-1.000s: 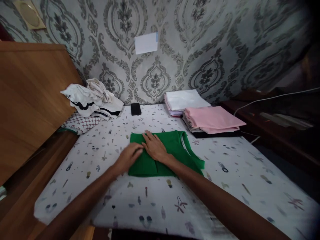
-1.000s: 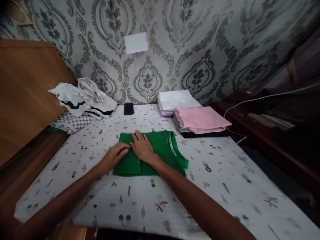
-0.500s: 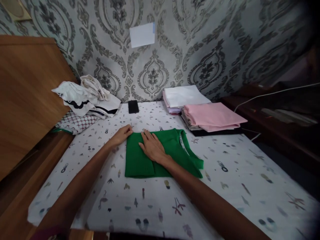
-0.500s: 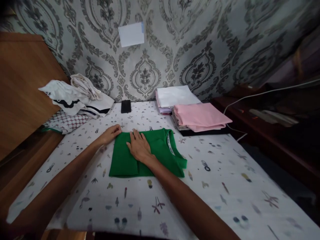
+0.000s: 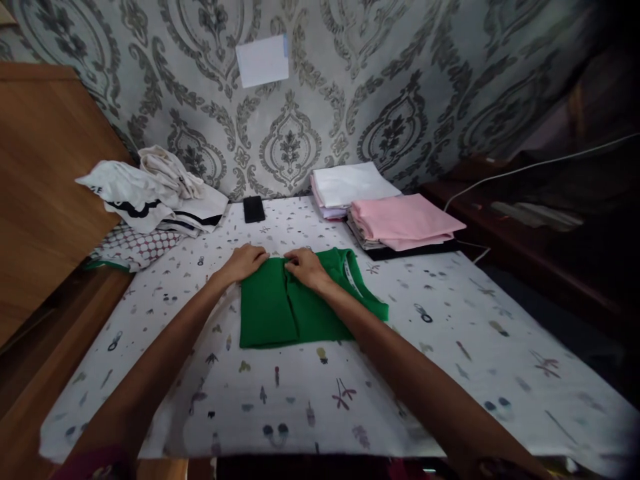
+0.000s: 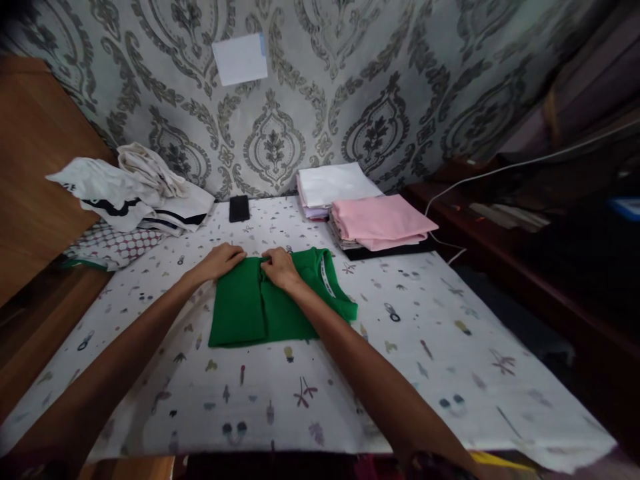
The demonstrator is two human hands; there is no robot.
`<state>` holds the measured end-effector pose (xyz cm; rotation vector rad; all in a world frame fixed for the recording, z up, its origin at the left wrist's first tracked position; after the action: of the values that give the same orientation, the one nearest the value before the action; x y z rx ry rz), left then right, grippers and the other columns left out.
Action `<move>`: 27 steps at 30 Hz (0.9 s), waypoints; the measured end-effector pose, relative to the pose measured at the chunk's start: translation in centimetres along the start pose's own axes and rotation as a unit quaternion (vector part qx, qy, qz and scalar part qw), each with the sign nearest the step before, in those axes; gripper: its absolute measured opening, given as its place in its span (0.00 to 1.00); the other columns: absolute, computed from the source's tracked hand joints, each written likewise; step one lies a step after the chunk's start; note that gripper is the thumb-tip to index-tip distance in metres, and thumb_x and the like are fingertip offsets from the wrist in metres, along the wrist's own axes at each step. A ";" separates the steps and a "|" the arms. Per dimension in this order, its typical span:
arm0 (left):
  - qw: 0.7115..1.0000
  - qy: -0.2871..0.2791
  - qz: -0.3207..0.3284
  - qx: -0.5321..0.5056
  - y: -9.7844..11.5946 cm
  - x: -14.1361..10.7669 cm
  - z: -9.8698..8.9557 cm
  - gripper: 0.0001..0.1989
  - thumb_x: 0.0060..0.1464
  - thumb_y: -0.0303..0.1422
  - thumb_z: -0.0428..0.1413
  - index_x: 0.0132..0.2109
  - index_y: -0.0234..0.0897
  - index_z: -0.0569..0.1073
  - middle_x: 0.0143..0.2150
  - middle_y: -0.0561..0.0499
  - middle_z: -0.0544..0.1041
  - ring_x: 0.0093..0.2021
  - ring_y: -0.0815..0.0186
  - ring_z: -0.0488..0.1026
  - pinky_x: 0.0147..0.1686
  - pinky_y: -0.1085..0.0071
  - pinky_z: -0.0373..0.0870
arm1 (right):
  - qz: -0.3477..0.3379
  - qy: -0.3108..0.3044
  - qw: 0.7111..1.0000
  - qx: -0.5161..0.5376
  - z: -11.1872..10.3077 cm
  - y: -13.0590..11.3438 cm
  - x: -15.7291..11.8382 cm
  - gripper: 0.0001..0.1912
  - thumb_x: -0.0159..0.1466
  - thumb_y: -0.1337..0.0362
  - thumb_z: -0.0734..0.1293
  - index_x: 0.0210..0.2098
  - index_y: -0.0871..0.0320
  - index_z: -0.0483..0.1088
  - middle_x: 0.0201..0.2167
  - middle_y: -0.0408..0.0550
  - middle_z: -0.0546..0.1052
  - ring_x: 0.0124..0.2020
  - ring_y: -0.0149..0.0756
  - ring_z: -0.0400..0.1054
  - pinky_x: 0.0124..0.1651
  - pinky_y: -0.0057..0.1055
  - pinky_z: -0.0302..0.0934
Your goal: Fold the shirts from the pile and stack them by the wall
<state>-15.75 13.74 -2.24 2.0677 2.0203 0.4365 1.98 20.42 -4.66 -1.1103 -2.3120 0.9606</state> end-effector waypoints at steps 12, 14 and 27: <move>0.998 0.047 -0.002 -0.045 0.6 -0.8 1.2 0.14 0.65 0.38 0.45 0.38 0.39 0.73 0.38 0.48 0.77 0.44 0.58 0.71 0.47 0.62 0.67 | -0.017 -0.063 0.998 -0.006 -0.2 -0.7 2.0 0.10 0.56 0.74 0.66 0.32 0.59 0.79 0.27 0.42 0.79 0.30 0.31 0.70 0.35 0.25 0.60; 0.997 0.069 -0.012 -0.035 1.2 -1.0 1.1 0.12 0.65 0.37 0.46 0.39 0.39 0.73 0.39 0.47 0.77 0.45 0.57 0.71 0.48 0.61 0.67 | -0.014 -0.059 0.998 -0.006 -0.1 -0.5 2.2 0.10 0.56 0.73 0.66 0.33 0.59 0.79 0.28 0.42 0.80 0.30 0.30 0.70 0.33 0.24 0.60; 0.979 0.128 0.083 0.139 8.9 -10.0 5.9 0.25 0.68 0.42 0.44 0.64 0.32 0.62 0.66 0.34 0.66 0.70 0.50 0.57 0.65 0.43 0.53 | -0.016 -0.012 0.999 -0.051 0.4 -0.6 2.2 0.10 0.58 0.74 0.65 0.33 0.59 0.78 0.32 0.47 0.81 0.35 0.35 0.73 0.43 0.29 0.64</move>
<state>-5.51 3.74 -5.13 2.4735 2.1641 0.4974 0.10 21.75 -4.33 -1.1041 -2.4140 0.8573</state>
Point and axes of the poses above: each hand's wrist, its own x-axis towards the middle knuckle, its own z-axis out of the palm, y = z × x, the point moved 3 cm from there along x, towards the middle knuckle
